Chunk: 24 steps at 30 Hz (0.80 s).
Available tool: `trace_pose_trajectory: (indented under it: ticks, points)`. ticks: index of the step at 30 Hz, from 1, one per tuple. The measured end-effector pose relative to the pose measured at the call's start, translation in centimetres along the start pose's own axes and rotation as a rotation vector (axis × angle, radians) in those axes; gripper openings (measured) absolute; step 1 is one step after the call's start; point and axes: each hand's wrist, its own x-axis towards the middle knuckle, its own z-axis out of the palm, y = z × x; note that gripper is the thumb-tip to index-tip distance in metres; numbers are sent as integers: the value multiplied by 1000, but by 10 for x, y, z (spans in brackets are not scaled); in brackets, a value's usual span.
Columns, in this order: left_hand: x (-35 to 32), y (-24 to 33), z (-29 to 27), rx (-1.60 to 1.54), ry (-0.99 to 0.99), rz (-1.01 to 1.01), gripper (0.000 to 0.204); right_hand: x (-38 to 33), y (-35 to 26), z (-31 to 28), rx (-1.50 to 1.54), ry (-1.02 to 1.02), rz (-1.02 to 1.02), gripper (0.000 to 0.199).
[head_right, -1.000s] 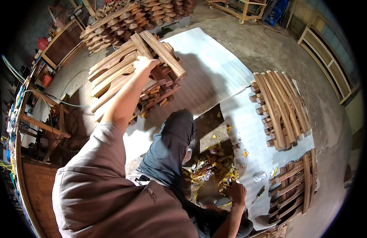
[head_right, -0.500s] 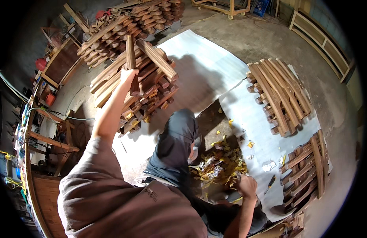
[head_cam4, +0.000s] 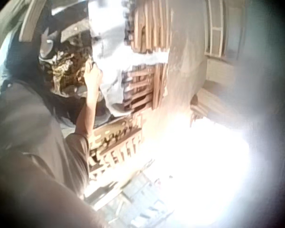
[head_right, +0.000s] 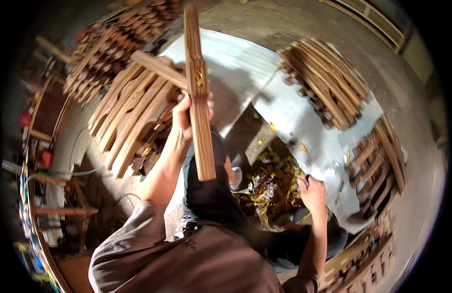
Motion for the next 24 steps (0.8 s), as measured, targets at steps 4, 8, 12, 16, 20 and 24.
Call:
trace_pose_trajectory:
  ticks: [4,8,12,16,20,24]
  points:
    - [27,-75,23,75,24,-311,72,6,-70,-28,242,231,53,18]
    - [45,-151,45,140,-60,-478,59,23,-112,-36,264,453,-91,26]
    - [33,-187,60,95,-216,-459,56,34,-120,-37,172,493,-43,28]
    - [27,-202,61,162,-312,-435,72,35,-115,-35,97,451,19,26]
    - [20,-197,61,211,-316,-409,76,34,-117,-46,-84,358,-51,22]
    - [28,-184,62,102,-259,-529,77,42,-122,-42,-311,327,-230,19]
